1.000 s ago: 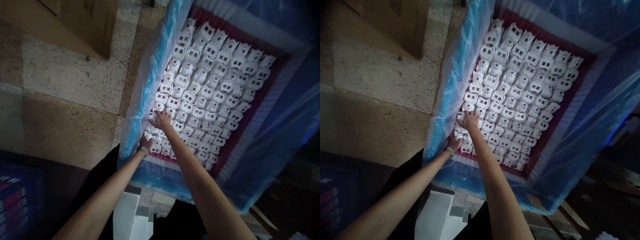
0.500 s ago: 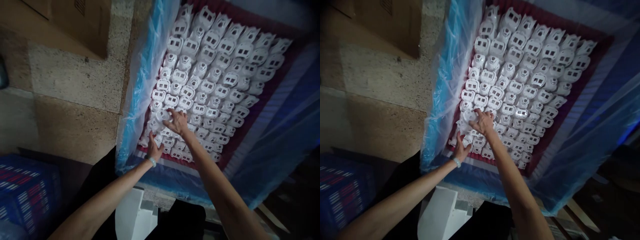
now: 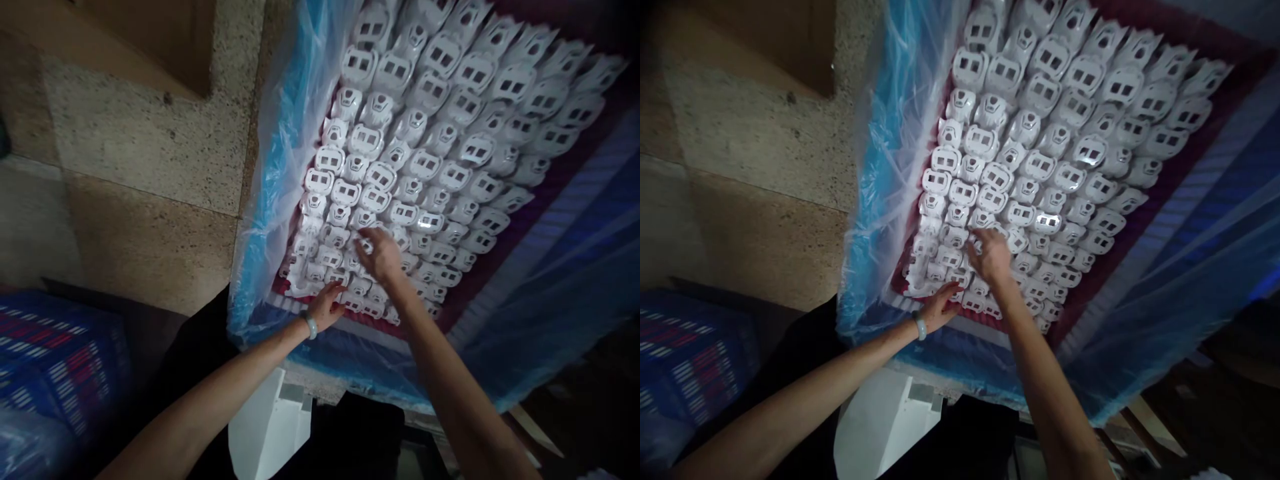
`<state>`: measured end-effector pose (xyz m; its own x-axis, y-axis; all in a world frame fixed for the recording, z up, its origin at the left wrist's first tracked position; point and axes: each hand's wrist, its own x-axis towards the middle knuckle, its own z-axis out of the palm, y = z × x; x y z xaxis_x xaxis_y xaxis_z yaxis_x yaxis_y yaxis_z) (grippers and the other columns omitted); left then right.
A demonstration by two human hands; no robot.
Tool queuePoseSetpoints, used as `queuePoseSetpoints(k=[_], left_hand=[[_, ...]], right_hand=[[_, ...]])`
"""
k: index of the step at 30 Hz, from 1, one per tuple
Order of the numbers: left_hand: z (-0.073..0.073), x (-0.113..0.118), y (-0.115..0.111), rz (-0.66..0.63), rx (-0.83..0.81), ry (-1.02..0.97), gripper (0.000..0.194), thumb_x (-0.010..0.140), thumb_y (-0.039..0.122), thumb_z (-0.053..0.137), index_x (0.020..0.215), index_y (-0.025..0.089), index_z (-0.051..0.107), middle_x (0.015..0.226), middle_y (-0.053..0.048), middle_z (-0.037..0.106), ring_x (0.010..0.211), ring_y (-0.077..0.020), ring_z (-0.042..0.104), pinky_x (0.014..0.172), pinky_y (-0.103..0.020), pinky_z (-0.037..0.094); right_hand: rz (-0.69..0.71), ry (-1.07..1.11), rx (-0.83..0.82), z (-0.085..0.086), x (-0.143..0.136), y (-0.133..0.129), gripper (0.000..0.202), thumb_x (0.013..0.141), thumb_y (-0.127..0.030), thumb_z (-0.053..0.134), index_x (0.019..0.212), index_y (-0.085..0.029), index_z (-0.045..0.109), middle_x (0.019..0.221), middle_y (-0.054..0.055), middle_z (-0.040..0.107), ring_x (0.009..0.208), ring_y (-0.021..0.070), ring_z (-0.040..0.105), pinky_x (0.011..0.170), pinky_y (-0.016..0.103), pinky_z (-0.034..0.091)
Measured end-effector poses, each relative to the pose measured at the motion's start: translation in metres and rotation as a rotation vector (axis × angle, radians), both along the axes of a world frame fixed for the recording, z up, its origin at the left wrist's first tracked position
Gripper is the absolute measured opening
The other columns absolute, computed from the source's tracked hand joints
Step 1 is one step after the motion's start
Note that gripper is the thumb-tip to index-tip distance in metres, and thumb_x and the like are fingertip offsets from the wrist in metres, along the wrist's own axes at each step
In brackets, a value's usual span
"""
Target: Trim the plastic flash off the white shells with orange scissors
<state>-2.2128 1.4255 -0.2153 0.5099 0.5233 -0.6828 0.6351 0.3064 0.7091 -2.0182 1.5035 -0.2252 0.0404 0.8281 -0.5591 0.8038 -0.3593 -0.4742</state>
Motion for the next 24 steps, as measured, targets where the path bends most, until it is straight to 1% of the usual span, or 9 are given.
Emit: queuePoseSetpoints(k=[2,3,6,9,12,17,19,21,24], left_hand=[[0.0,-0.002,-0.002,-0.031,-0.019,0.011,0.042,0.075,0.014,0.052,0.116,0.018,0.055,0.129,-0.015,0.052,0.122,-0.028,0.049,0.104,-0.046,0.04],[0.0,-0.003,-0.003,-0.05,-0.032,0.017,0.041,0.075,0.014,0.052,0.116,0.018,0.056,0.125,-0.014,0.056,0.119,-0.0288,0.051,0.102,-0.046,0.041],[0.004,-0.008,-0.005,-0.103,-0.07,0.032,0.039,0.074,0.013,0.052,0.113,0.018,0.059,0.119,-0.011,0.061,0.119,-0.0314,0.051,0.105,-0.044,0.037],[0.008,-0.012,-0.005,-0.137,-0.1,0.037,0.039,0.077,0.016,0.053,0.116,0.018,0.058,0.126,-0.01,0.058,0.125,-0.0286,0.045,0.11,-0.044,0.029],[0.012,-0.013,-0.005,-0.175,-0.139,0.045,0.039,0.078,0.017,0.051,0.117,0.019,0.058,0.123,-0.008,0.061,0.124,-0.0264,0.046,0.108,-0.043,0.031],[0.031,-0.02,0.0,-0.25,-0.21,0.071,0.039,0.066,0.016,0.057,0.104,0.021,0.065,0.115,-0.008,0.066,0.117,-0.029,0.053,0.103,-0.04,0.037],[0.043,-0.031,0.009,-0.271,-0.244,0.087,0.034,0.064,0.015,0.057,0.096,0.022,0.068,0.11,-0.006,0.069,0.11,-0.0271,0.058,0.1,-0.037,0.04],[0.052,-0.048,0.023,-0.281,-0.286,0.127,0.023,0.067,0.016,0.054,0.083,0.023,0.07,0.094,-0.003,0.073,0.097,-0.0228,0.064,0.091,-0.032,0.045],[0.053,-0.074,0.044,-0.26,-0.329,0.293,0.016,0.071,0.026,0.054,0.071,0.02,0.068,0.072,-0.002,0.071,0.074,-0.0196,0.066,0.074,-0.027,0.049]], right_hand=[[0.208,0.116,-0.263,0.005,-0.047,0.006,0.042,0.092,-0.046,0.036,0.119,-0.019,0.056,0.11,0.011,0.063,0.099,0.0217,0.059,0.086,0.033,0.043],[0.254,0.134,-0.319,0.005,-0.07,0.007,0.045,0.09,-0.052,0.039,0.115,-0.019,0.058,0.107,0.011,0.065,0.097,0.0234,0.06,0.084,0.034,0.044],[0.32,0.136,-0.416,-0.001,-0.124,0.002,0.057,0.083,-0.063,0.046,0.108,-0.014,0.062,0.11,0.016,0.064,0.104,0.0294,0.058,0.088,0.04,0.043],[0.362,0.108,-0.487,-0.009,-0.152,-0.008,0.065,0.076,-0.066,0.053,0.108,-0.01,0.062,0.114,0.021,0.06,0.112,0.035,0.052,0.094,0.049,0.038],[0.41,0.106,-0.54,-0.011,-0.158,-0.016,0.069,0.072,-0.066,0.059,0.11,-0.008,0.062,0.112,0.025,0.061,0.11,0.0377,0.054,0.09,0.052,0.04],[0.491,0.239,-0.513,0.001,-0.141,-0.027,0.059,0.08,-0.061,0.053,0.107,-0.01,0.065,0.104,0.021,0.066,0.102,0.0302,0.061,0.086,0.039,0.045],[0.497,0.284,-0.475,0.006,-0.131,-0.032,0.056,0.084,-0.061,0.046,0.106,-0.013,0.066,0.104,0.018,0.068,0.103,0.0285,0.062,0.085,0.036,0.045],[0.492,0.321,-0.444,0.009,-0.121,-0.038,0.056,0.087,-0.061,0.042,0.112,-0.016,0.064,0.1,0.016,0.069,0.1,0.0278,0.064,0.082,0.035,0.046],[0.475,0.386,-0.392,0.012,-0.107,-0.05,0.055,0.087,-0.06,0.042,0.124,-0.022,0.056,0.094,0.011,0.071,0.095,0.0263,0.066,0.077,0.033,0.046]])
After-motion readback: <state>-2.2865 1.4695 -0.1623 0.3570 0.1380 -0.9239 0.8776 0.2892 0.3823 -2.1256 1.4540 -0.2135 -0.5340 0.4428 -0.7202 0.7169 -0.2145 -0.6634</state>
